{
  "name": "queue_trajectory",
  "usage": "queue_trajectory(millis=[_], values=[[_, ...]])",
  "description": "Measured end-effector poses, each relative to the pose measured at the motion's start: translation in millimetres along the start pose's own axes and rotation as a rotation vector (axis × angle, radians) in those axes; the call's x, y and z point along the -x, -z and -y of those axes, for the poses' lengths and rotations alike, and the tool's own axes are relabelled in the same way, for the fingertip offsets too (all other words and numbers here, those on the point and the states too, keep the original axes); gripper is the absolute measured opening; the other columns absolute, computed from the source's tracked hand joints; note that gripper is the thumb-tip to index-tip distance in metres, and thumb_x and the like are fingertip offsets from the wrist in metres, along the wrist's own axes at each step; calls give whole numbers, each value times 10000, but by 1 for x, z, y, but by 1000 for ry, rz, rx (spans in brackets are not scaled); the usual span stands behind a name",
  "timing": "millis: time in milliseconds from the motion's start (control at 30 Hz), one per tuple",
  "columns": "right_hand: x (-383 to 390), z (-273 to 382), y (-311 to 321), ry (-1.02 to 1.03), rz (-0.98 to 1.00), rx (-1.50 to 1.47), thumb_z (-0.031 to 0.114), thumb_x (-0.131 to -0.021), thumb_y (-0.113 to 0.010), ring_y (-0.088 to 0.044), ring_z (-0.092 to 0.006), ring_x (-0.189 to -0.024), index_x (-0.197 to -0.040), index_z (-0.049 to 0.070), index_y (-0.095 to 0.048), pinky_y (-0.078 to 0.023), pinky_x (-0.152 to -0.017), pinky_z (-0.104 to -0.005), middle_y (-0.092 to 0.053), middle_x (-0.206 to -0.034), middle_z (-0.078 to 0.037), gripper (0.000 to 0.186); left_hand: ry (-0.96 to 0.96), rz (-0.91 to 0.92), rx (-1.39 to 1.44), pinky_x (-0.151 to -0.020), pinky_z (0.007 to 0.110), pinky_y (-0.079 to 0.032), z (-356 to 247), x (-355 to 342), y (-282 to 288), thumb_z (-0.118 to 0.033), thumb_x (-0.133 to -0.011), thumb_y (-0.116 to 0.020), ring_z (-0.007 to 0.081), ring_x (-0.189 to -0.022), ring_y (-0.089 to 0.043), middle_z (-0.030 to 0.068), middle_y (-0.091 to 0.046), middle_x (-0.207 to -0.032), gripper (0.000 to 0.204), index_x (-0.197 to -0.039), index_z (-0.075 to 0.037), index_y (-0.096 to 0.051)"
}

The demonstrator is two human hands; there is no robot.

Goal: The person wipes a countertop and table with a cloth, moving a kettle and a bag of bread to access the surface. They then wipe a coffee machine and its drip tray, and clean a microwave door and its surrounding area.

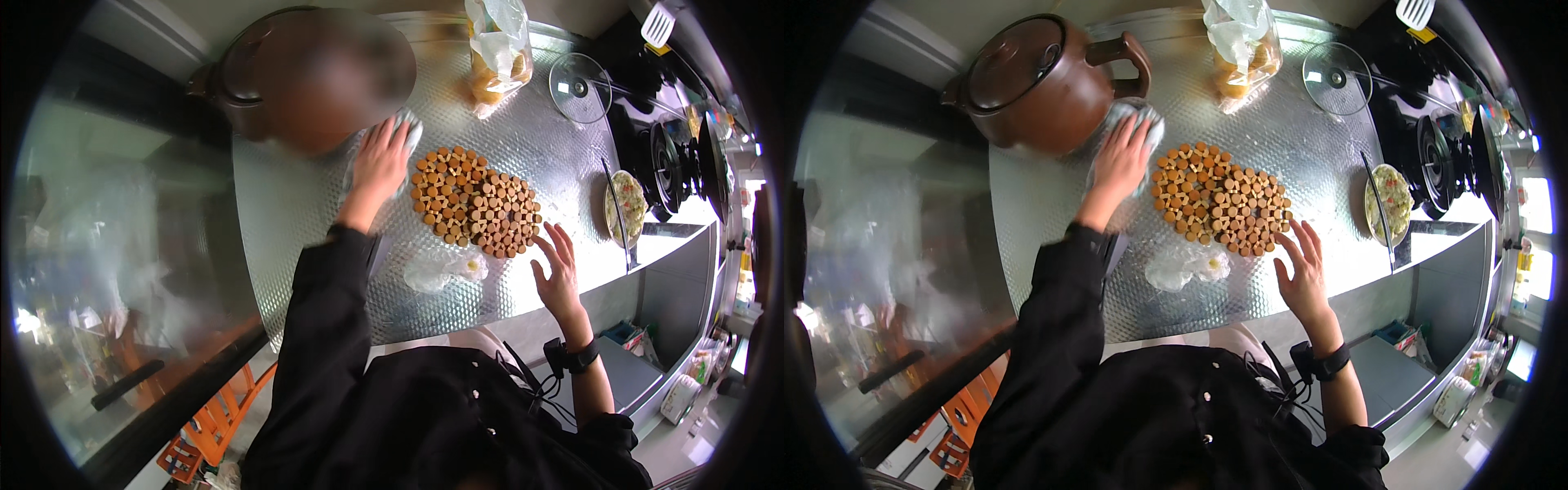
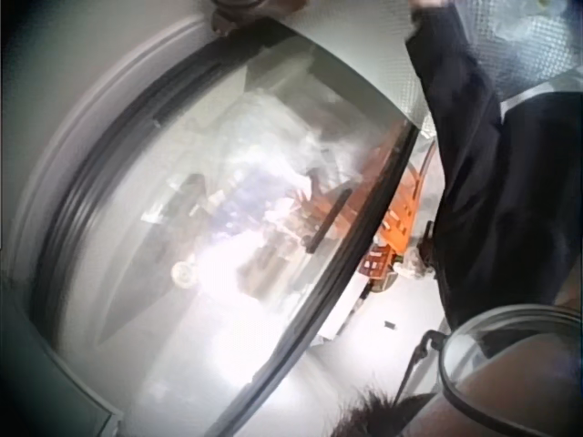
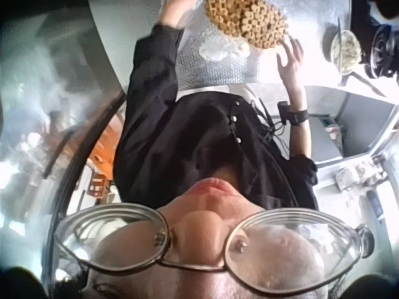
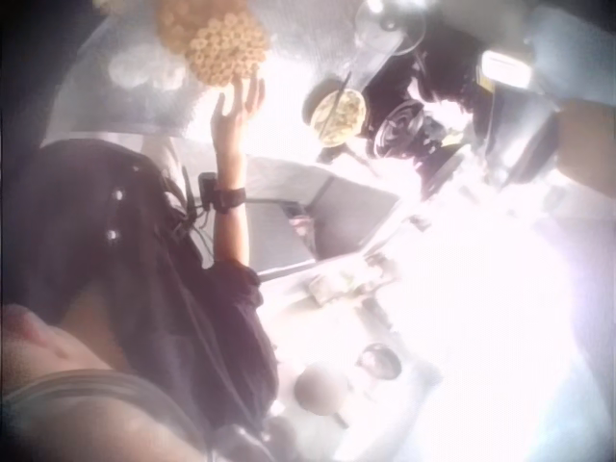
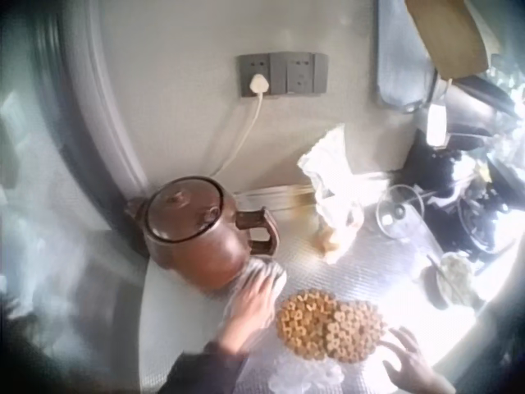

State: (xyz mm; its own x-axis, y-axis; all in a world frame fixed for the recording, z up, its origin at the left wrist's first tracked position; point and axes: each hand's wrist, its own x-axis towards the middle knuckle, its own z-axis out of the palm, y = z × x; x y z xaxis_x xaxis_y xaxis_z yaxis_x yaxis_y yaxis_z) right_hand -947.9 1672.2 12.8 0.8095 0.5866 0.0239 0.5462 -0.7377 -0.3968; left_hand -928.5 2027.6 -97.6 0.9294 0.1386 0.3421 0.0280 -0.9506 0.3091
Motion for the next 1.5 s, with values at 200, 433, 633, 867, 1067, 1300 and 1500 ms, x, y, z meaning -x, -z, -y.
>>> queue_trajectory(millis=[200, 433, 633, 867, 1067, 1300, 1500], values=[[-21, -2, -4, 104, 1, -82, 10, -758, -620, -390, -376, -1246, -1136, 74, -593, -365, -1010, -476, -468, -1313, -160, 385, 317, 255, -158, -1063, 476, -275, -10, 208, 109, -209, -870, -506, 343, -1326, -317, 166, -324, -1435, 519, -1356, -58, -402], [-31, -16, -3, 119, 27, -148, 42, -760, -635, -397, -372, -1242, -1131, 79, -592, -346, -1013, -491, -475, -1310, -146, 376, 361, 203, -176, -1091, 488, -236, -9, 198, 101, -203, -866, -466, 384, -1340, -270, 196, -299, -1440, 525, -1356, -28, -394], [-36, -16, -11, 137, 207, 45, 189, -786, -686, -215, -366, -1365, -1310, 259, -492, -212, -1052, -630, -284, -1469, -119, 564, 45, 135, -71, -1105, 424, -231, -12, 34, 23, -209, -873, -503, 309, -1351, -288, 156, -321, -1447, 528, -1374, -82, -391], [-71, 6, -59, 412, 257, 228, 413, -731, -694, -153, -328, -1394, -1339, 408, -414, -108, -1024, -691, -213, -1507, -45, 670, -207, 249, -11, -1114, 403, -222, -25, -65, -16, -247, -919, -429, 285, -1362, -274, 113, -318, -1456, 481, -1387, -144, -382], [-61, -9, -53, 176, 186, 228, 321, -685, -735, -181, -326, -1380, -1227, 358, -510, -171, -1000, -684, -255, -1475, -47, 587, 109, 161, -48, -1064, 462, -301, -28, -90, -33, -279, -916, -432, 326, -1357, -269, 156, -271, -1468, 507, -1387, -105, -362], [-47, -45, -32, -29, 139, 245, 276, -716, -711, -179, -369, -1368, -1212, 296, -530, -237, -949, -705, -272, -1455, -97, 529, 568, -58, -191, -1028, 517, -308, -34, -139, -62, -288, -919, -419, 400, -1344, -242, 223, -234, -1466, 567, -1414, -51, -276], [-40, -75, -22, -95, 147, 228, 239, -722, -707, -164, -398, -1370, -1220, 273, -528, -214, -965, -710, -252, -1465, -112, 530, 760, -114, -31, -1047, 513, -275, -29, -166, -79, -286, -913, -417, 420, -1341, -233, 258, -231, -1454, 581, -1413, -40, -253]])
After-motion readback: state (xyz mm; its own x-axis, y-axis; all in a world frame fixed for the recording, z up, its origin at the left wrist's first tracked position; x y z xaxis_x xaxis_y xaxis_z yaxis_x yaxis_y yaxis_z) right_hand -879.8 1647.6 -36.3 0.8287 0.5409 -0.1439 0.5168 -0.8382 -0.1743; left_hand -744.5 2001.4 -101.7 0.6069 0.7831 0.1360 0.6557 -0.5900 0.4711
